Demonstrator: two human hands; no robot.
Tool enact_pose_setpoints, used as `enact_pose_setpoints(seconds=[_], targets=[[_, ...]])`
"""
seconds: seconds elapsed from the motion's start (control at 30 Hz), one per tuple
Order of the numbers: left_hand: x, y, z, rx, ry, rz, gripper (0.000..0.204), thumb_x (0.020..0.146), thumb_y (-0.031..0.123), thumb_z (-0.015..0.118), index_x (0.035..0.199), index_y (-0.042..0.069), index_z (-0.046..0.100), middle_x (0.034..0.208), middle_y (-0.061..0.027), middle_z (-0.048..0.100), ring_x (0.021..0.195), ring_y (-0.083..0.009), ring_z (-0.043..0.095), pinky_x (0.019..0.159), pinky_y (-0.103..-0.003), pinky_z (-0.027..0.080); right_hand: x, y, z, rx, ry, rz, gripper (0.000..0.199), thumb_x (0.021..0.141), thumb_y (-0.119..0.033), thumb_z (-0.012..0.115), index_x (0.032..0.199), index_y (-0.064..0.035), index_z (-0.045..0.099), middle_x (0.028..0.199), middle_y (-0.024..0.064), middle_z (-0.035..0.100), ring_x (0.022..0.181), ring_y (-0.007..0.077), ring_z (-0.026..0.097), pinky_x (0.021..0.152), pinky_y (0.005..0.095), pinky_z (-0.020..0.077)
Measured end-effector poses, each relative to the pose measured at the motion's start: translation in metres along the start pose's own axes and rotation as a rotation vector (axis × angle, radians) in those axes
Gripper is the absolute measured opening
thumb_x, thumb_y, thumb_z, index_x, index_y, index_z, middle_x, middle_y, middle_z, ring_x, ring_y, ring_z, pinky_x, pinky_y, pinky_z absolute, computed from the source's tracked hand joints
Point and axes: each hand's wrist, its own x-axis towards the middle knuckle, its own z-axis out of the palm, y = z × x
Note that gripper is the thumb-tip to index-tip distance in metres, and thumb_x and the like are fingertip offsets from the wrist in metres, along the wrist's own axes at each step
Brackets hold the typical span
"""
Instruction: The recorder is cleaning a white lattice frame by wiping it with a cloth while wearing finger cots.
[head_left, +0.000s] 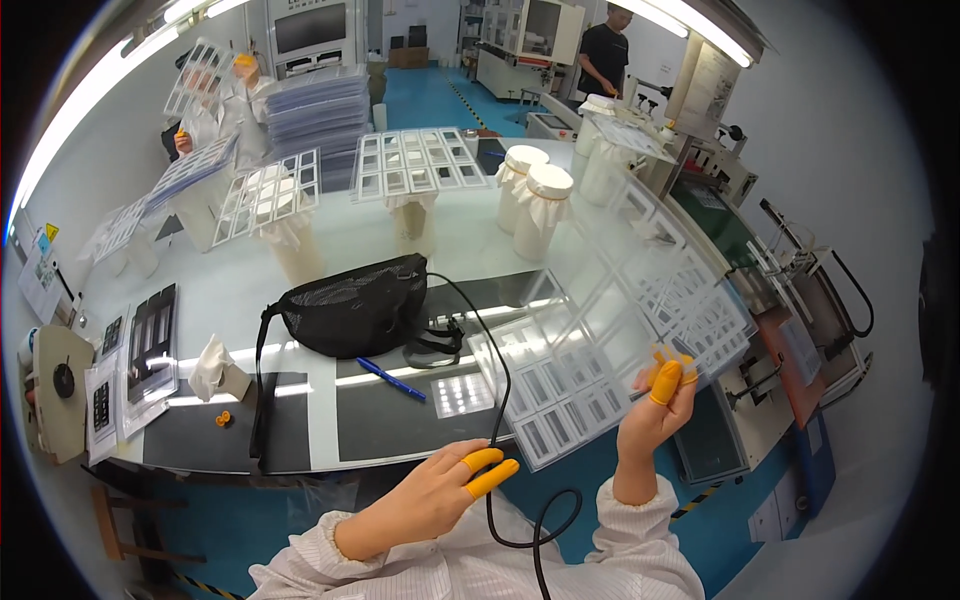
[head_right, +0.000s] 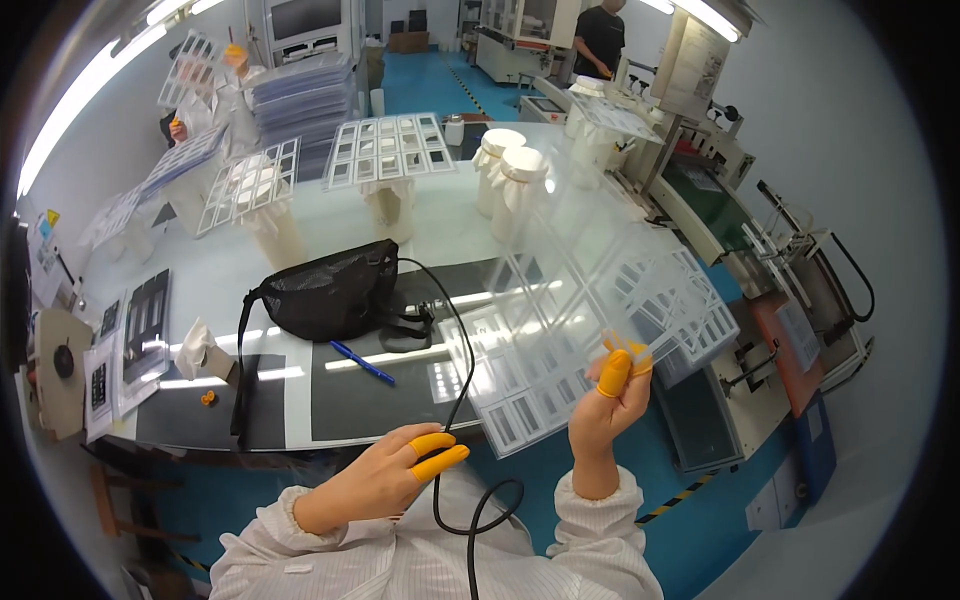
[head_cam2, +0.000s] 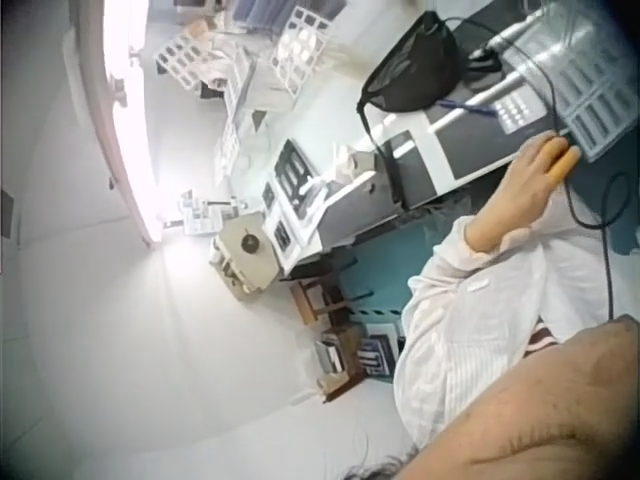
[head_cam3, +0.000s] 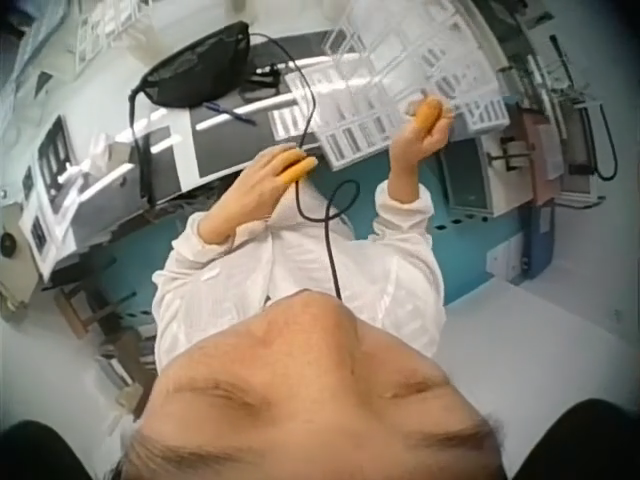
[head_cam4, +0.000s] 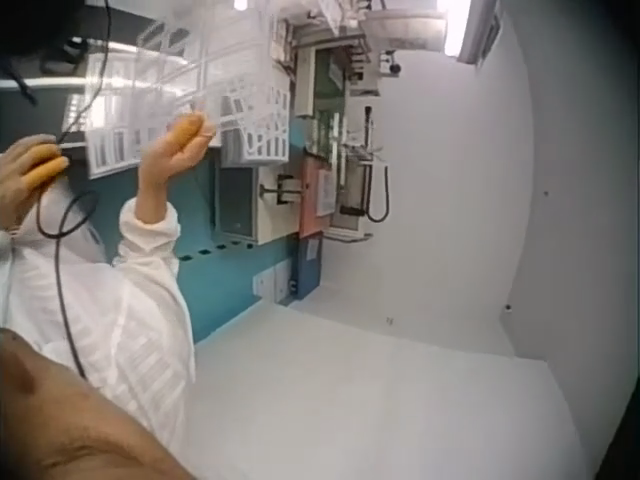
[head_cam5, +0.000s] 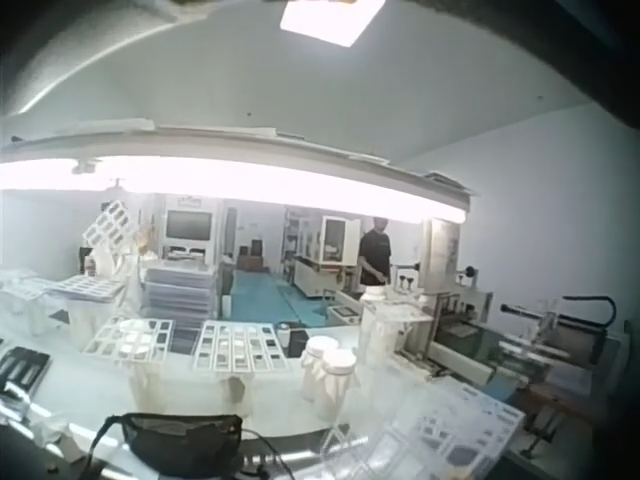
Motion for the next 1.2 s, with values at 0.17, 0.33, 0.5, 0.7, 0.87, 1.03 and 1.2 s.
enact_pose_setpoints(seconds=[0.17,0.33,0.5,0.7,0.87,1.03,1.2], targets=[[-0.02,0.001,-0.038,0.044,0.433,-0.074,0.039,0.062,-0.007,0.057,0.1,0.001,0.061,0.095,-0.0127,0.056,0.089,-0.0281,0.052,0.077,-0.035,0.044,0.038,-0.035,0.063,0.461,-0.196,0.298,0.023,0.094,-0.021,0.041,0.1,-0.0019,0.052,0.067,0.0021,0.048,0.053,0.0118,0.043,0.05,0.0243,0.0379],[-0.03,0.013,-0.089,0.323,0.801,-0.105,0.036,0.064,-0.002,0.063,0.1,0.003,0.063,0.093,-0.0091,0.056,0.082,-0.0252,0.05,0.072,-0.032,0.043,0.005,-0.071,0.128,0.701,-0.773,0.544,0.023,0.094,-0.018,0.042,0.096,0.0009,0.054,0.069,0.0052,0.053,0.053,0.0112,0.049,0.049,0.0226,0.0429],[-0.023,-0.001,-0.117,0.555,0.863,-0.282,0.035,0.067,0.002,0.066,0.101,0.0,0.06,0.103,-0.0121,0.052,0.093,-0.0288,0.047,0.079,-0.036,0.039,-0.045,-0.101,0.153,0.744,-1.223,0.598,0.018,0.094,-0.014,0.04,0.096,0.0013,0.05,0.068,0.0046,0.052,0.053,0.0092,0.049,0.049,0.0203,0.0422],[-0.047,-0.019,-0.1,0.74,0.897,-0.551,0.034,0.073,0.007,0.066,0.103,-0.004,0.058,0.102,-0.014,0.052,0.096,-0.0312,0.045,0.083,-0.039,0.036,-0.08,-0.115,0.148,0.807,-1.356,0.634,0.015,0.093,-0.01,0.04,0.095,0.0025,0.049,0.072,0.0057,0.052,0.055,0.0096,0.051,0.05,0.0202,0.0435],[-0.055,-0.028,-0.082,0.69,0.882,-0.555,0.03,0.073,0.008,0.066,0.101,-0.003,0.061,0.095,-0.0133,0.056,0.093,-0.0288,0.048,0.079,-0.037,0.039,-0.089,-0.108,0.14,0.708,-1.346,0.584,0.015,0.092,-0.008,0.039,0.092,0.003,0.049,0.065,0.0041,0.052,0.052,0.0096,0.051,0.05,0.0202,0.0434],[-0.065,-0.033,-0.075,0.768,0.783,-0.504,0.028,0.065,0.009,0.072,0.088,-0.004,0.064,0.086,-0.0156,0.057,0.089,-0.0291,0.05,0.074,-0.038,0.041,-0.097,-0.108,0.133,0.628,-1.348,0.605,0.012,0.09,-0.006,0.043,0.09,0.0031,0.05,0.065,0.0044,0.052,0.05,0.0089,0.05,0.048,0.0206,0.0418],[-0.076,-0.039,-0.074,0.775,0.699,-0.335,0.023,0.059,0.009,0.075,0.076,-0.004,0.065,0.074,-0.013,0.058,0.083,-0.0269,0.053,0.068,-0.034,0.042,-0.102,-0.106,0.128,0.582,-1.348,0.628,0.009,0.088,-0.003,0.045,0.089,0.0036,0.051,0.065,0.0049,0.052,0.05,0.0087,0.049,0.047,0.0209,0.0407]])
